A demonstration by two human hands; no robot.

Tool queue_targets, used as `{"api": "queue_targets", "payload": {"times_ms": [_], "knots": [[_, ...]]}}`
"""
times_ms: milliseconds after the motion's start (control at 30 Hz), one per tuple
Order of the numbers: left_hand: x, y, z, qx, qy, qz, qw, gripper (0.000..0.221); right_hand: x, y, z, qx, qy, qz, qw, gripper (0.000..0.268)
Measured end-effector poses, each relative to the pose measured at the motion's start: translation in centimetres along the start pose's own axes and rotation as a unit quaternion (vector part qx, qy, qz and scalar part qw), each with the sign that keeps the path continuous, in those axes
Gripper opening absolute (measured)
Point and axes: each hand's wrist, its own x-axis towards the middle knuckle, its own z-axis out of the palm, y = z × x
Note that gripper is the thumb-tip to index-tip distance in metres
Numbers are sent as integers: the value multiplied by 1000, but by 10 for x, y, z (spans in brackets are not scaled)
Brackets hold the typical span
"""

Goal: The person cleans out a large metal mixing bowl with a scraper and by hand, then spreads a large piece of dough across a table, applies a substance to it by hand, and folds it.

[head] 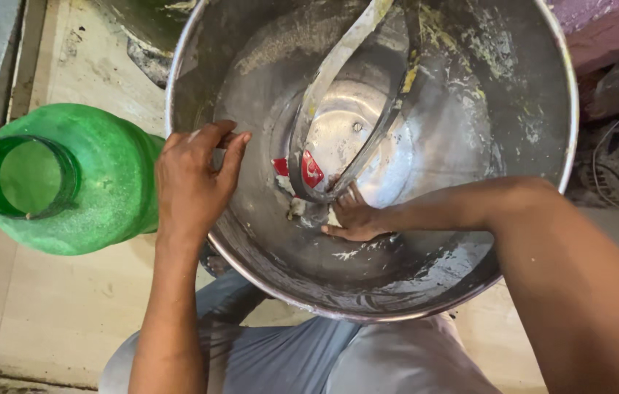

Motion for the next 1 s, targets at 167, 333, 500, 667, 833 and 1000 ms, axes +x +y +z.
{"api": "queue_targets", "payload": {"times_ms": [167, 333, 500, 667, 833, 1000], "knots": [[-3, -3, 2, 6, 2, 2, 1000, 20, -13, -2, 37, 156, -11, -139, 978, 63], [1, -4, 1, 14, 3, 13, 1000, 21, -52, 16, 17, 303, -11, -139, 943, 41], [-1, -3, 3, -7, 11, 4, 1000, 19, -37, -17, 15, 195, 96, 6, 976, 32], [-2, -3, 4, 8, 14, 0, 1000, 19, 56, -62, 40, 145, 398, -156, 892, 39], [-1, -3, 1, 22, 25, 13, 999, 20, 85, -71, 48, 98, 361, -105, 921, 45], [-3, -2, 3, 1, 15, -3, 1000, 20, -4, -31, 30, 126, 205, -60, 969, 42]]}}
